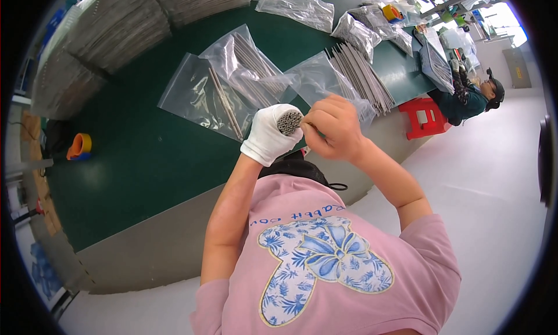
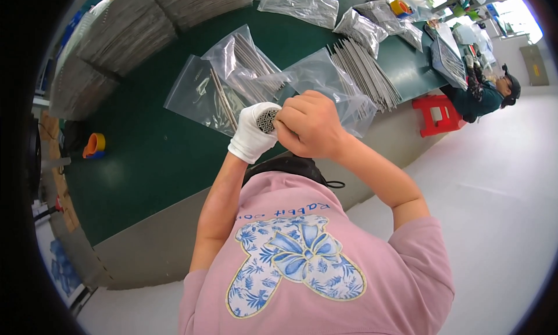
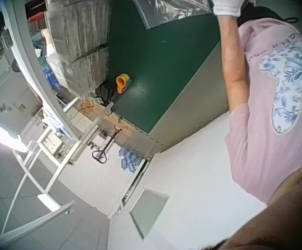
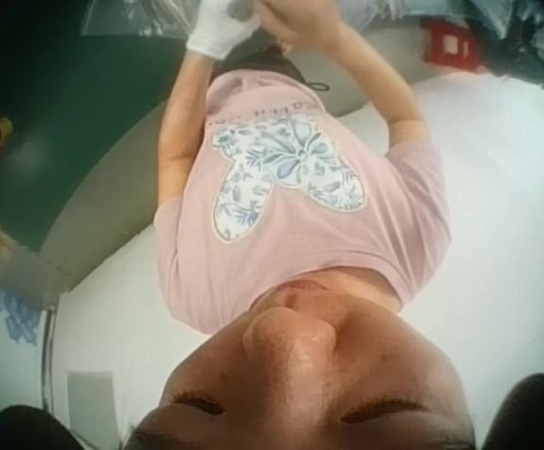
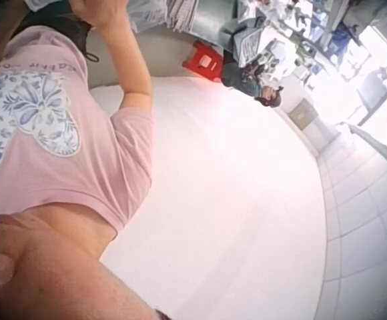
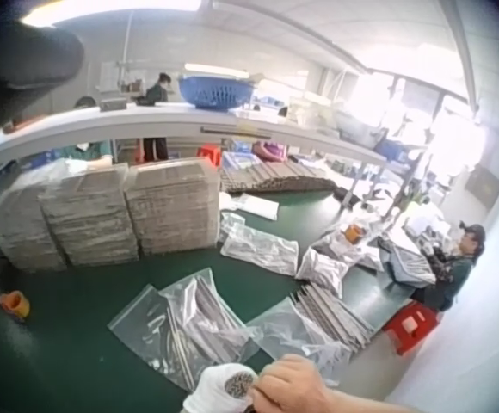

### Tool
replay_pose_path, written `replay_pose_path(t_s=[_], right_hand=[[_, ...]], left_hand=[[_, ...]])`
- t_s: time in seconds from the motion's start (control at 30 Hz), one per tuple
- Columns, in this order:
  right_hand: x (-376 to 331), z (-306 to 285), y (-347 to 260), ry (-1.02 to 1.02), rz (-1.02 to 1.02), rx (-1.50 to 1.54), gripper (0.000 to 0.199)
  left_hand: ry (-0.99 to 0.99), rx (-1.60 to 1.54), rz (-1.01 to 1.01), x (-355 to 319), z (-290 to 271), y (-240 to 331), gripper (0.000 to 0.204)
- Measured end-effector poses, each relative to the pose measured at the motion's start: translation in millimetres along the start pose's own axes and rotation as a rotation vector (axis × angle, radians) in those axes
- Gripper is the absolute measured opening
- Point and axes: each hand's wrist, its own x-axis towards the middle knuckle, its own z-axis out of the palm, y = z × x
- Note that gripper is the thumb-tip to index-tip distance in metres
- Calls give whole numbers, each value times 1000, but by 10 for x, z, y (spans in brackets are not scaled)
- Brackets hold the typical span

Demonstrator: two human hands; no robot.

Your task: Organizing and counting thin metal rods on a workbench.

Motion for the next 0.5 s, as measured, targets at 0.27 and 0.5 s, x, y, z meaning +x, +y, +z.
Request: replay_pose_path(t_s=[0.27, 0.5], right_hand=[[-2, 9, 4, -9, 8, 27, 8], [1, 2, -13, -61, -13, 6, 8]], left_hand=[[-5, -12, 17, 11, -2, 9, 19], [0, -9, 15, 0, -14, 17, 18]])
